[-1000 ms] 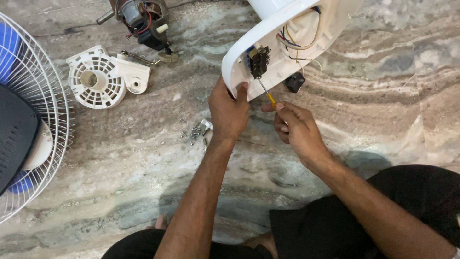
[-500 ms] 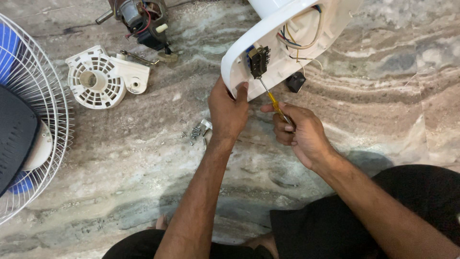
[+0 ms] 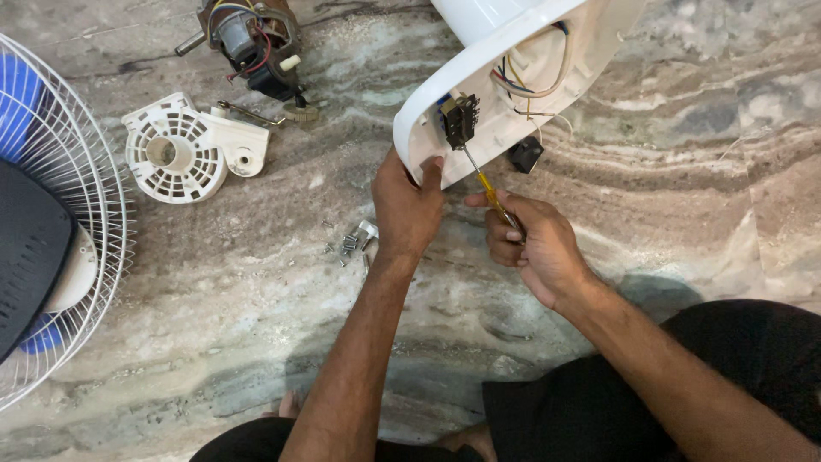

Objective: The person disassembles a table fan by removing screws from the back cover and then detaching the internal switch assembly. They use a screwdriver to loosen screws and carefully remove the components, placing them on the floor.

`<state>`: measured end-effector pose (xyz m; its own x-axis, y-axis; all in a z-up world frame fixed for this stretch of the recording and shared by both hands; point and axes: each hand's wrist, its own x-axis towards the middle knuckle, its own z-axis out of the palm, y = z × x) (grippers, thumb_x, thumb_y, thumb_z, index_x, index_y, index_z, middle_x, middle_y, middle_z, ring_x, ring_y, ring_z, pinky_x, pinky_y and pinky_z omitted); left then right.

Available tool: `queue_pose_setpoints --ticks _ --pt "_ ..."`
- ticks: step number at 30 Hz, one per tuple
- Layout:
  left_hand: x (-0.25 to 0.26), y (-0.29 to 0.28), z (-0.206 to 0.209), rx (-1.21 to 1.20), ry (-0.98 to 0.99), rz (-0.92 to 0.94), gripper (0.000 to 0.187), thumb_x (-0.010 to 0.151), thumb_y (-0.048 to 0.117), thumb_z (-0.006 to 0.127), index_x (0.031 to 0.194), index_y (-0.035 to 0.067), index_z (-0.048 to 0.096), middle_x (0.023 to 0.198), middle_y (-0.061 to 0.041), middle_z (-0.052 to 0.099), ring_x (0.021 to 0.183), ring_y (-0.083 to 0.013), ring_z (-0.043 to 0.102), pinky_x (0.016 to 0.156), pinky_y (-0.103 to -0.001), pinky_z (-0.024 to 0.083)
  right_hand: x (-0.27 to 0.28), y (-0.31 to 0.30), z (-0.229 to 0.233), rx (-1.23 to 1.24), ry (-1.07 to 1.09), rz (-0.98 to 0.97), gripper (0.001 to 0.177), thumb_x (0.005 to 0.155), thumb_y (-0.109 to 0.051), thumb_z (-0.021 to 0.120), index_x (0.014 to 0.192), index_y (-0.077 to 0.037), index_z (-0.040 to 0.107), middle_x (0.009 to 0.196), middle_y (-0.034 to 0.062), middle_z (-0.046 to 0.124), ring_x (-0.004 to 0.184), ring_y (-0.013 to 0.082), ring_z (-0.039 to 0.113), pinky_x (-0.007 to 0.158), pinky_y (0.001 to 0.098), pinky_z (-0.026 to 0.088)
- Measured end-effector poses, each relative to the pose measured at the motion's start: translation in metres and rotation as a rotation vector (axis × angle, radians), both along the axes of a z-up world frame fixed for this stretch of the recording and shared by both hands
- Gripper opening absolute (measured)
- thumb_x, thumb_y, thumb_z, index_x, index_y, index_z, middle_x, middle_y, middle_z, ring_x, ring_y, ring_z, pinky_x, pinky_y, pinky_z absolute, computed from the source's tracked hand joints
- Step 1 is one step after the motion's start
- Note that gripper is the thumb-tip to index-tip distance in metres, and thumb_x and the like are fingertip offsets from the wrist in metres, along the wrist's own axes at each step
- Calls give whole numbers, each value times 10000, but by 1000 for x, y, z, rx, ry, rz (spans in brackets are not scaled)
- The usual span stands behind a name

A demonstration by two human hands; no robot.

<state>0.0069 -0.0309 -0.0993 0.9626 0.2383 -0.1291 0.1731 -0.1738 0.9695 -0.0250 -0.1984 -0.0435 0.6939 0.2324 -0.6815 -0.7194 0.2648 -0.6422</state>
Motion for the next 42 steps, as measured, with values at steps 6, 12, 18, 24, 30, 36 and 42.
queue_pose_setpoints --ticks 6,12,18,24,30,36,42 --pt "0 1 -1 28 -23 -4 242 937 40 663 1170 -24 655 1003 -159 765 919 -213 757 800 -341 571 1 -1 -1 23 26 -7 406 1058 -292 423 1187 35 627 615 -67 313 484 71 224 463 264 217" --pt "-1 2 -1 6 26 -49 195 934 63 681 1106 -30 685 930 -143 775 826 -192 756 734 -331 565 0 -5 -6 87 45 -19 413 1062 -287 422 1206 45 620 612 -72 313 483 68 224 459 257 217" --pt "-1 3 -3 13 138 -93 196 955 99 661 1116 -5 702 894 -104 770 746 -142 728 662 -317 549 10 -17 -8 314 190 -68 422 1069 -290 476 1273 50 620 611 -83 309 473 48 229 433 224 218" --pt "-2 1 -6 10 81 -55 194 937 109 686 1082 -15 714 872 -104 764 714 -140 683 649 -313 527 18 -16 -5 -131 -37 62 391 1052 -272 507 1169 54 688 580 -75 339 445 64 256 404 263 219" --pt "-5 1 -10 35 63 -53 196 943 115 685 1088 -14 716 864 -101 773 717 -139 688 660 -306 524 21 -19 -6 -355 -296 188 327 1062 -226 534 1106 13 752 562 -85 361 469 46 261 417 262 223" --pt "-5 1 -10 1 44 -60 196 940 101 675 1096 -13 711 896 -102 777 745 -136 699 666 -303 528 20 -21 -5 -669 -458 324 315 1055 -235 538 1059 -34 781 534 -42 423 458 57 333 424 287 287" --pt "-6 1 -6 49 125 -63 191 925 66 662 1086 -15 724 863 -110 775 703 -148 684 652 -311 519 19 -20 2 -905 -783 404 252 1058 -187 595 1050 6 756 616 67 594 477 134 504 468 352 400"
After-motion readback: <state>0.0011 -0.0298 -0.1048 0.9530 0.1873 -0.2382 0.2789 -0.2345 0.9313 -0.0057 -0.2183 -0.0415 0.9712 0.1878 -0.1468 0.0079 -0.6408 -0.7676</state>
